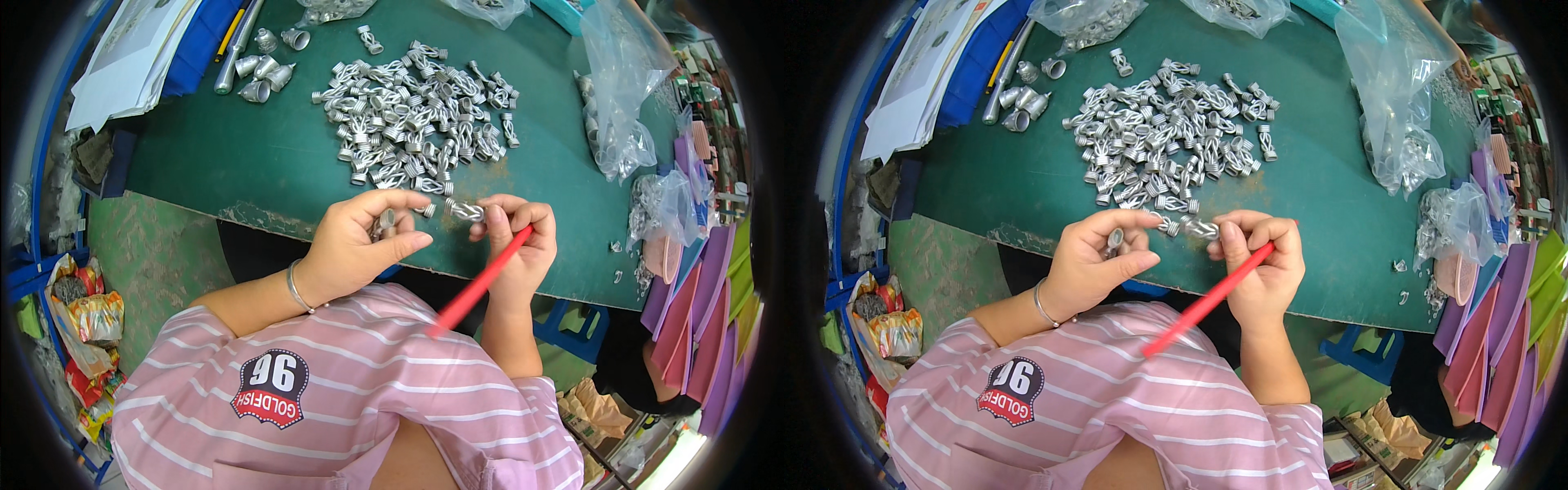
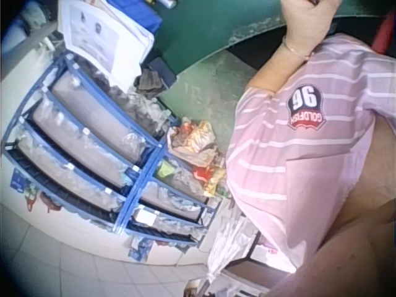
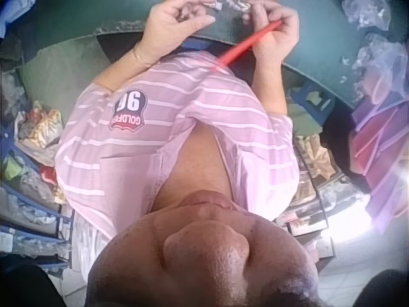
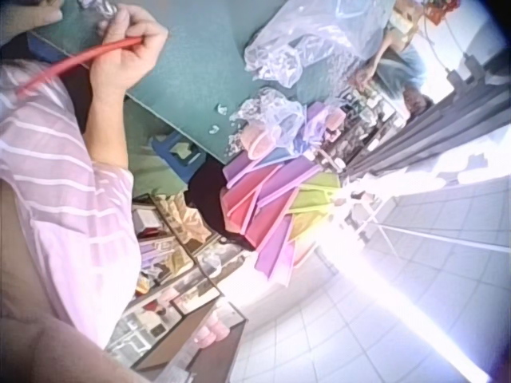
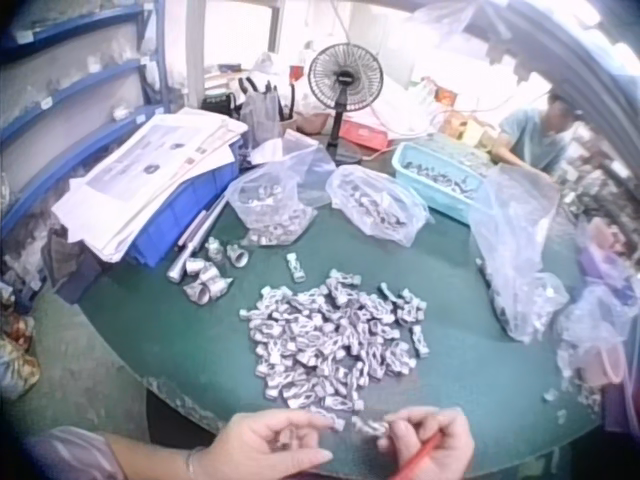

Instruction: The person picks up small metal pieces from a pile, marks each one with a red pen, and places them into a separate group on the green workbench.

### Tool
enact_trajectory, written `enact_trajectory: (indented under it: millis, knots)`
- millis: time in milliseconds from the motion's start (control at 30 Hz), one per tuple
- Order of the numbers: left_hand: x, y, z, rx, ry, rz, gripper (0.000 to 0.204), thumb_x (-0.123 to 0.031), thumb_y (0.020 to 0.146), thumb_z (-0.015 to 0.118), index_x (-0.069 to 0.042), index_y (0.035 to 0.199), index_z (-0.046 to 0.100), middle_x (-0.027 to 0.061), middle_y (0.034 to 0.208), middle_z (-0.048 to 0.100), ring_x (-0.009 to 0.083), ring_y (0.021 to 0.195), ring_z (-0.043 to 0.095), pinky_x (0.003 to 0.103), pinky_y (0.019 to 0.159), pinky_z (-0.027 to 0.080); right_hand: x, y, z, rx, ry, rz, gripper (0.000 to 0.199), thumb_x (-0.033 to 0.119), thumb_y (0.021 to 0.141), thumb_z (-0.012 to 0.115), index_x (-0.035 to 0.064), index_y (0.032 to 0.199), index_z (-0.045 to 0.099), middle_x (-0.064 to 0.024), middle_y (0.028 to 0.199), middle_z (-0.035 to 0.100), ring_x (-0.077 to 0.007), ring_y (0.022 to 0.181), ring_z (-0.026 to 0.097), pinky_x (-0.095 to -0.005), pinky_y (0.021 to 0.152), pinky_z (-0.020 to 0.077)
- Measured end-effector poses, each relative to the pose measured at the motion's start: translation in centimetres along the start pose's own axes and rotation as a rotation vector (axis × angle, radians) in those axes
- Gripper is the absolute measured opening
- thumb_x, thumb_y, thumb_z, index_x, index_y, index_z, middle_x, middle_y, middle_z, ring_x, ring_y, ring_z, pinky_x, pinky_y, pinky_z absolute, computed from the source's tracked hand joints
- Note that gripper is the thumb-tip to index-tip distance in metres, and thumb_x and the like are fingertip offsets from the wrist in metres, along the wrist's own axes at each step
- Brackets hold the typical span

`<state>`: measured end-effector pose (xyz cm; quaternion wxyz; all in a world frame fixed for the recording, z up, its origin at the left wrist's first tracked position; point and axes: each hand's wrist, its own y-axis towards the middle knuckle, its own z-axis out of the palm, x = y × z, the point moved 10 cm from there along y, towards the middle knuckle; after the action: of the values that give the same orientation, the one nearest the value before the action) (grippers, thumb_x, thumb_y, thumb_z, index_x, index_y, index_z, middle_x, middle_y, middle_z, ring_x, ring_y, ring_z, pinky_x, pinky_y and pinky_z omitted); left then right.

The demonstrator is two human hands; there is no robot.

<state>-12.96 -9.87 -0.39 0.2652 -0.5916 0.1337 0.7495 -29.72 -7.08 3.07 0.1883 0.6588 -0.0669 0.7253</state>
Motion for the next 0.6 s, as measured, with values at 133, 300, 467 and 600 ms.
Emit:
enact_trajectory:
  millis: [133, 300, 467, 600]
  knots:
    - [-0.7, 0.3, 0.4, -0.045, -0.04, 0.057, 0.027, 0.004, 0.077, 0.064, 0.002, 0.103, 0.057, 0.0029, 0.083, 0.057, 0.0043, 0.069, 0.049, 0.017, 0.061, 0.041, -2.0, -1.2, 1.8, 0.159, 0.382, 0.208, 0.023, -0.009, 0.081, 0.054, 0.0062, 0.077, 0.037, -0.018, 0.091, 0.058, -0.0187, 0.07, 0.061, -0.0276, 0.063, 0.0526]
    - [-3.4, -0.2, 0.9, -0.005, 0.172, 0.325, 0.025, 0.005, 0.074, 0.066, 0.001, 0.098, 0.06, 0.005, 0.085, 0.058, 0.0072, 0.071, 0.053, 0.02, 0.062, 0.043, -2.6, -2.0, 3.0, 0.303, 0.364, 0.115, 0.028, -0.013, 0.077, 0.057, 0.0064, 0.077, 0.037, -0.0182, 0.098, 0.056, -0.0254, 0.092, 0.06, -0.0334, 0.079, 0.0513]
    - [-3.9, -0.4, 0.8, -0.03, 0.217, 0.368, 0.024, 0.004, 0.075, 0.066, 0.001, 0.098, 0.061, 0.0055, 0.083, 0.058, 0.0071, 0.067, 0.052, 0.02, 0.059, 0.042, 0.0, -2.2, 2.5, 0.238, 0.103, -0.138, 0.033, -0.013, 0.073, 0.062, 0.0049, 0.077, 0.035, -0.0195, 0.099, 0.055, -0.0275, 0.093, 0.06, -0.0338, 0.081, 0.0515]
    - [-0.6, 0.1, 0.4, -0.057, -0.139, -0.046, 0.024, -0.001, 0.08, 0.062, 0.002, 0.104, 0.058, 0.0066, 0.08, 0.06, 0.0068, 0.058, 0.049, 0.02, 0.055, 0.041, 2.7, -2.9, 2.4, 0.15, -0.047, -0.359, 0.041, -0.008, 0.068, 0.071, 0.0063, 0.08, 0.034, -0.0196, 0.095, 0.057, -0.0287, 0.088, 0.061, -0.0349, 0.074, 0.0518]
